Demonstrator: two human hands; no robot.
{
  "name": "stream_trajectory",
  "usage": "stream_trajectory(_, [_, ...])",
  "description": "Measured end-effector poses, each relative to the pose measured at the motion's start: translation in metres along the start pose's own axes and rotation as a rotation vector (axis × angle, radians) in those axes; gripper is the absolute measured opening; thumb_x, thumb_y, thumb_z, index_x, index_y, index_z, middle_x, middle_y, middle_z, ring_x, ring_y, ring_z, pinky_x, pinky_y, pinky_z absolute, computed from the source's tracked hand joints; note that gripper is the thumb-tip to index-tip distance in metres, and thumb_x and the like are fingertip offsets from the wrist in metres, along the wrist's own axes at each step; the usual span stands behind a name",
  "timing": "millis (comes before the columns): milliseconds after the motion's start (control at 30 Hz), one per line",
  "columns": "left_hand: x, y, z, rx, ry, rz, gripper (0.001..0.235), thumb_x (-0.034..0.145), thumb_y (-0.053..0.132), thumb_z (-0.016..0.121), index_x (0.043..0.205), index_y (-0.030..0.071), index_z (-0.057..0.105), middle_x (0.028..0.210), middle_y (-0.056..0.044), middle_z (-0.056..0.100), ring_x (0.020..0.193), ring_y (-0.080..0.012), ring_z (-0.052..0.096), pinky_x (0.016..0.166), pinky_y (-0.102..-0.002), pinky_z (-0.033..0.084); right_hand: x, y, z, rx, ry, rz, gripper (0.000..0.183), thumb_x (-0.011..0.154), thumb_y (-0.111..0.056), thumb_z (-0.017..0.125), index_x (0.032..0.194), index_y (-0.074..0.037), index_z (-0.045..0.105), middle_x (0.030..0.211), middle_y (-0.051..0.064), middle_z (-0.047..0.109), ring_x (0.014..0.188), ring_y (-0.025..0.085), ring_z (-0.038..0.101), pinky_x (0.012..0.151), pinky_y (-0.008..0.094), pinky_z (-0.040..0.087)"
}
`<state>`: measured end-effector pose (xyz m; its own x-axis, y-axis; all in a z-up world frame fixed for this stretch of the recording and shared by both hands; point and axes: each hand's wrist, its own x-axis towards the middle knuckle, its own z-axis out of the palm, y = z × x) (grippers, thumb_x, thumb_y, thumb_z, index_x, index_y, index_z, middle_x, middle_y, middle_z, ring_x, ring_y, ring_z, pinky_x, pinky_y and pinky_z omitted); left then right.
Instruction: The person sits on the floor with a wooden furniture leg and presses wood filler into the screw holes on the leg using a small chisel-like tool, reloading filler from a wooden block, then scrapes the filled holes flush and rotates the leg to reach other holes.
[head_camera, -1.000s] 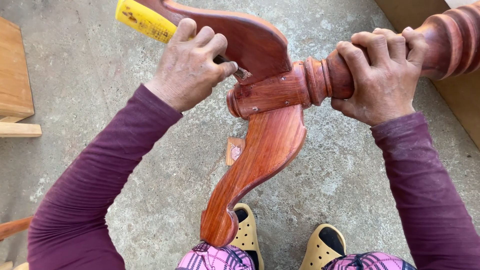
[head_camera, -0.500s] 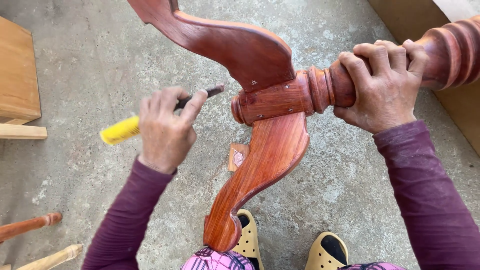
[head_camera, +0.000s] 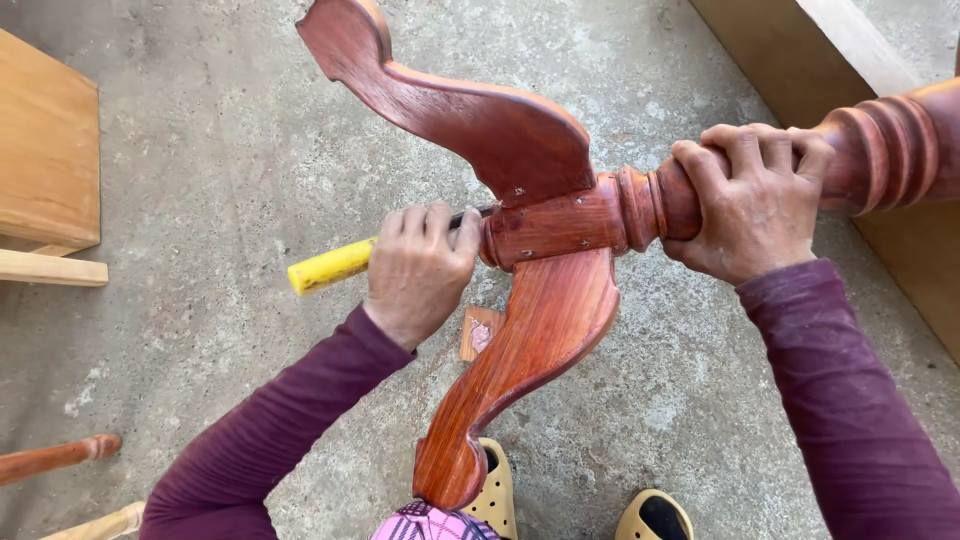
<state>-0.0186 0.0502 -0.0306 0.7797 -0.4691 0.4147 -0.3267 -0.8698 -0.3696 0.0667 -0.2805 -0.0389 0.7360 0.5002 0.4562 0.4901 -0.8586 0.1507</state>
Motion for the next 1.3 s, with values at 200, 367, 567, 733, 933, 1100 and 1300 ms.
stream_trajectory(200, [0.026, 0.011, -0.015, 0.043, -0.041, 0.063, 0.014, 0.091, 0.014, 0.064, 0.094, 0.004, 0.072, 0.087, -0.009, 0.063, 0.080, -0.0249, 0.063, 0.069, -0.039, 0.048, -0.005, 0.007, 0.013, 0.074, -0.041, 0.016, 0.083, 0.053, -0.046, 0.087, 0.130, -0.022, 0.068, 0.133, 0.003, 0.059, 0.131, 0.029, 0.051, 0.108, 0.057, 0.033])
stream_trajectory(367, [0.035, 0.015, -0.016, 0.145, -0.039, 0.119, 0.016, 0.082, 0.016, 0.064, 0.087, 0.002, 0.072, 0.087, -0.011, 0.063, 0.077, -0.0262, 0.063, 0.067, -0.040, 0.048, -0.005, 0.007, 0.013, 0.106, -0.017, 0.019, 0.082, 0.054, -0.045, 0.087, 0.131, -0.023, 0.068, 0.132, 0.002, 0.060, 0.130, 0.027, 0.052, 0.108, 0.056, 0.033])
stream_trajectory(567, [0.038, 0.015, -0.008, 0.124, -0.064, 0.135, 0.015, 0.082, 0.014, 0.066, 0.086, 0.002, 0.072, 0.087, -0.012, 0.063, 0.077, -0.0268, 0.063, 0.065, -0.041, 0.048, -0.007, 0.008, 0.017, 0.082, -0.013, 0.021, 0.080, 0.054, -0.045, 0.087, 0.129, -0.024, 0.069, 0.131, 0.002, 0.061, 0.129, 0.027, 0.051, 0.110, 0.056, 0.032])
stream_trajectory(733, [0.040, 0.014, -0.009, 0.095, -0.075, 0.142, 0.015, 0.082, 0.015, 0.066, 0.086, 0.002, 0.072, 0.087, -0.012, 0.063, 0.079, -0.0276, 0.063, 0.066, -0.042, 0.048, -0.003, 0.006, 0.009, 0.082, -0.021, 0.026, 0.079, 0.053, -0.043, 0.087, 0.127, -0.023, 0.069, 0.130, 0.002, 0.061, 0.127, 0.027, 0.052, 0.109, 0.056, 0.033])
stream_trajectory(933, [0.043, 0.014, -0.009, 0.085, -0.039, 0.149, 0.016, 0.082, 0.016, 0.065, 0.088, 0.003, 0.072, 0.087, -0.010, 0.061, 0.079, -0.0271, 0.062, 0.068, -0.041, 0.046, -0.005, 0.007, 0.010, 0.080, 0.017, 0.010, 0.073, 0.055, -0.040, 0.087, 0.124, -0.023, 0.069, 0.127, 0.001, 0.061, 0.127, 0.026, 0.053, 0.108, 0.054, 0.033])
stream_trajectory(1100, [0.045, 0.008, -0.010, 0.073, -0.062, 0.128, 0.013, 0.086, 0.014, 0.066, 0.088, 0.004, 0.072, 0.084, -0.008, 0.060, 0.078, -0.0255, 0.061, 0.068, -0.040, 0.045, -0.005, 0.006, 0.008, 0.074, 0.036, -0.001, 0.070, 0.057, -0.038, 0.086, 0.124, -0.023, 0.069, 0.127, 0.001, 0.061, 0.127, 0.026, 0.053, 0.109, 0.054, 0.033])
stream_trajectory(1300, [0.047, 0.002, -0.018, 0.123, -0.099, 0.094, 0.011, 0.088, 0.015, 0.066, 0.085, 0.006, 0.071, 0.085, -0.007, 0.060, 0.078, -0.0247, 0.061, 0.067, -0.039, 0.043, -0.006, 0.007, 0.010, 0.097, 0.057, -0.001, 0.069, 0.058, -0.039, 0.086, 0.123, -0.023, 0.069, 0.127, 0.001, 0.061, 0.127, 0.027, 0.052, 0.109, 0.054, 0.033])
